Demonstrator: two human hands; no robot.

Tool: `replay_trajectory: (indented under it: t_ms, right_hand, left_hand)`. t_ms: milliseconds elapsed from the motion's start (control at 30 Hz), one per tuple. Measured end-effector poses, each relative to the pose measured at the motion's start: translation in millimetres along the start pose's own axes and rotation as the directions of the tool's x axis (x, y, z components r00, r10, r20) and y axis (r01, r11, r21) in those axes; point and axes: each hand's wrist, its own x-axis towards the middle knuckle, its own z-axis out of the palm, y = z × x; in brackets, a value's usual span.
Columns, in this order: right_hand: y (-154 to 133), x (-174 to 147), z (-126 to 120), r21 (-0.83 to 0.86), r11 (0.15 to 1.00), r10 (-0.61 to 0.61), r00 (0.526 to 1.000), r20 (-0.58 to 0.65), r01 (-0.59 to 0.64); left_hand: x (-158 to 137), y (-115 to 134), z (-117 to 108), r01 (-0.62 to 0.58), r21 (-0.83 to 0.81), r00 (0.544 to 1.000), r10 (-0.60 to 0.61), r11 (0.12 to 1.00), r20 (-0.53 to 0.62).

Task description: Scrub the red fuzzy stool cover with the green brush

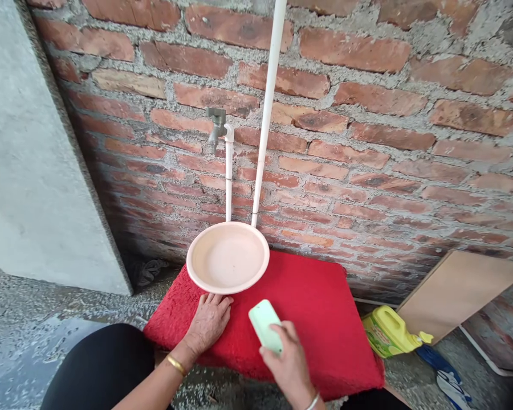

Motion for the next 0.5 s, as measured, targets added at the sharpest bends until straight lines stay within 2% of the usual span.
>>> replay_trajectory:
  t_ms: [100, 200, 367, 433, 500]
  right_hand:
    - [-24, -5, 19, -0.018, 0.995, -0.093, 0.991, 0.095, 0.096]
    - [-11, -9, 12, -0.036, 0.996, -0.078, 0.994, 0.077, 0.081]
    - [62, -20, -35, -0.028, 0.994, 0.104, 0.990, -0.096, -0.107]
    - [94, -28, -60, -0.028, 0.977, 0.202, 0.963, -0.179, -0.210]
    - [123, -39, -87, -0.036, 0.947, 0.298, 0.915, -0.271, -0.319]
  left_hand:
    - [0, 0, 1, 0.005, 0.003, 1.000, -0.005, 1.000, -0.008]
    - [0, -1, 3, -0.004, 0.001, 1.000, 0.004, 1.000, -0.021]
    - [0, -4, 6, -0.015, 0.018, 1.000, 0.016, 1.000, -0.027]
    - [0, -5, 8, -0.015, 0.021, 0.999, 0.016, 1.000, -0.035]
    - [0, -5, 9, -0.015, 0.017, 0.999, 0.016, 1.000, -0.044]
